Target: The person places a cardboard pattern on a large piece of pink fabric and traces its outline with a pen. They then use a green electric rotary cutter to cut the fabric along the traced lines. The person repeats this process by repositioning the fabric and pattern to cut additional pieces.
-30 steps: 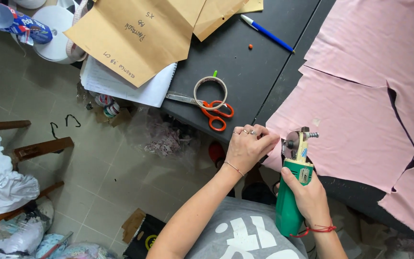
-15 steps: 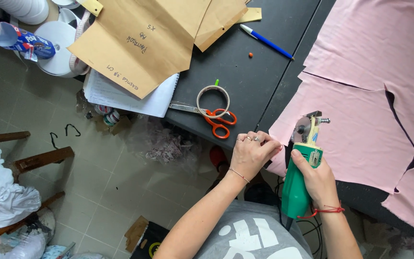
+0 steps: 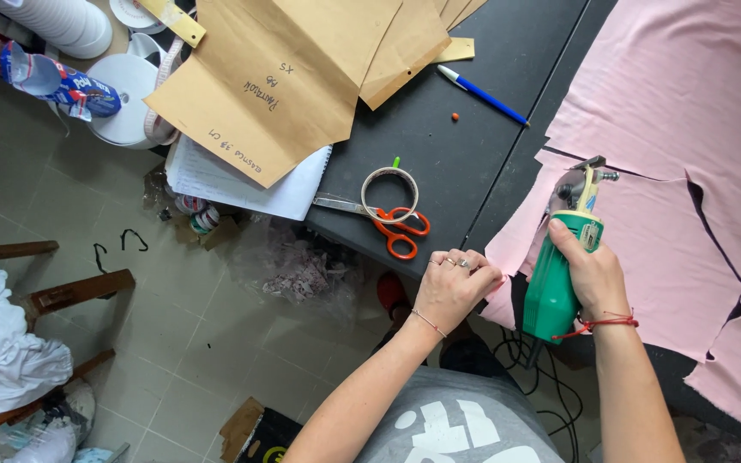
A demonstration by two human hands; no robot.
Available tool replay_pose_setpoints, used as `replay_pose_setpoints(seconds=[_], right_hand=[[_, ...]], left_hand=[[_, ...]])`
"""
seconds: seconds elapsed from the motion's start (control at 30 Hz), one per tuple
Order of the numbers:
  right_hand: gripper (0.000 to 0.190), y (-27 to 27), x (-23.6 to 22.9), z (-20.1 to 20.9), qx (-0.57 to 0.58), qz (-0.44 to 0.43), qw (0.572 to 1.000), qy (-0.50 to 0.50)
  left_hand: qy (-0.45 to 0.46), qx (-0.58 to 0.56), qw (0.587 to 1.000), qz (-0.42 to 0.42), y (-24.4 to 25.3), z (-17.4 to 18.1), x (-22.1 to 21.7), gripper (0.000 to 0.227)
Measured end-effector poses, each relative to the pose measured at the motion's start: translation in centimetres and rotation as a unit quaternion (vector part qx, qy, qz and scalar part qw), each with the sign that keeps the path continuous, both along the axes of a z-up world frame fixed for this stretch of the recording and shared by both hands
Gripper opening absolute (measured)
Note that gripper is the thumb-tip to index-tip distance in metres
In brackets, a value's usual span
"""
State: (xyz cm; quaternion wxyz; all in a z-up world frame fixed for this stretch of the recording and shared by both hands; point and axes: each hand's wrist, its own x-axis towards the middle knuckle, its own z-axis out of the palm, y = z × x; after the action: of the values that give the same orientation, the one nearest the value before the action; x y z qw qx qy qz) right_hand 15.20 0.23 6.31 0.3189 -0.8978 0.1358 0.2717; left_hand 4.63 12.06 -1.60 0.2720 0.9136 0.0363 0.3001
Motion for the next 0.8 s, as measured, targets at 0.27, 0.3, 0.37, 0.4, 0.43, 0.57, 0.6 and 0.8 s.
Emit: replay_pose_setpoints(seconds=[0.27, 0.3, 0.37, 0.4, 0.43, 0.57, 0.6, 0.8], right_hand=[[0.042, 1.3, 2.7, 0.9, 0.009, -0.049, 0.998, 0.03], [0.041, 1.3, 2.9, 0.8, 0.021, -0.056, 0.998, 0.029], [0.041, 1.4, 3.0, 1.2, 0.016, -0.058, 0.998, 0.031], [0.042, 1.7, 3.0, 1.3, 0.012, -0.061, 0.997, 0.034], [0.042, 0.8, 3.3, 0.6, 0.015, -0.055, 0.998, 0.035], [0.041, -1.8, 3.5, -3.0, 0.025, 0.002, 1.0, -0.009], [0.037, -2.5, 3.5, -4.1, 0.036, 0.006, 0.999, -0.033], [0.029, -3.2, -3.0, -2.8, 0.257, 0.038, 0.965, 0.043]], left_hand=[[-0.011, 0.021, 0.999, -0.035, 1.1, 1.6, -0.3, 0.018], [-0.012, 0.01, 0.999, -0.044, 1.2, 1.7, -0.4, 0.019], [0.006, -0.032, 0.997, -0.068, 1.1, 1.4, -1.1, 0.015], [0.024, -0.074, 0.993, -0.093, 1.2, 1.2, -1.5, 0.012], [0.024, -0.071, 0.993, -0.087, 1.4, 1.6, -2.1, 0.012], [0.022, -0.159, 0.986, -0.039, 2.4, 2.6, -7.0, 0.01], [0.011, -0.174, 0.984, -0.019, 2.8, 2.6, -8.3, 0.007], [0.142, -0.255, 0.928, 0.232, 4.7, -2.6, -17.8, 0.01]])
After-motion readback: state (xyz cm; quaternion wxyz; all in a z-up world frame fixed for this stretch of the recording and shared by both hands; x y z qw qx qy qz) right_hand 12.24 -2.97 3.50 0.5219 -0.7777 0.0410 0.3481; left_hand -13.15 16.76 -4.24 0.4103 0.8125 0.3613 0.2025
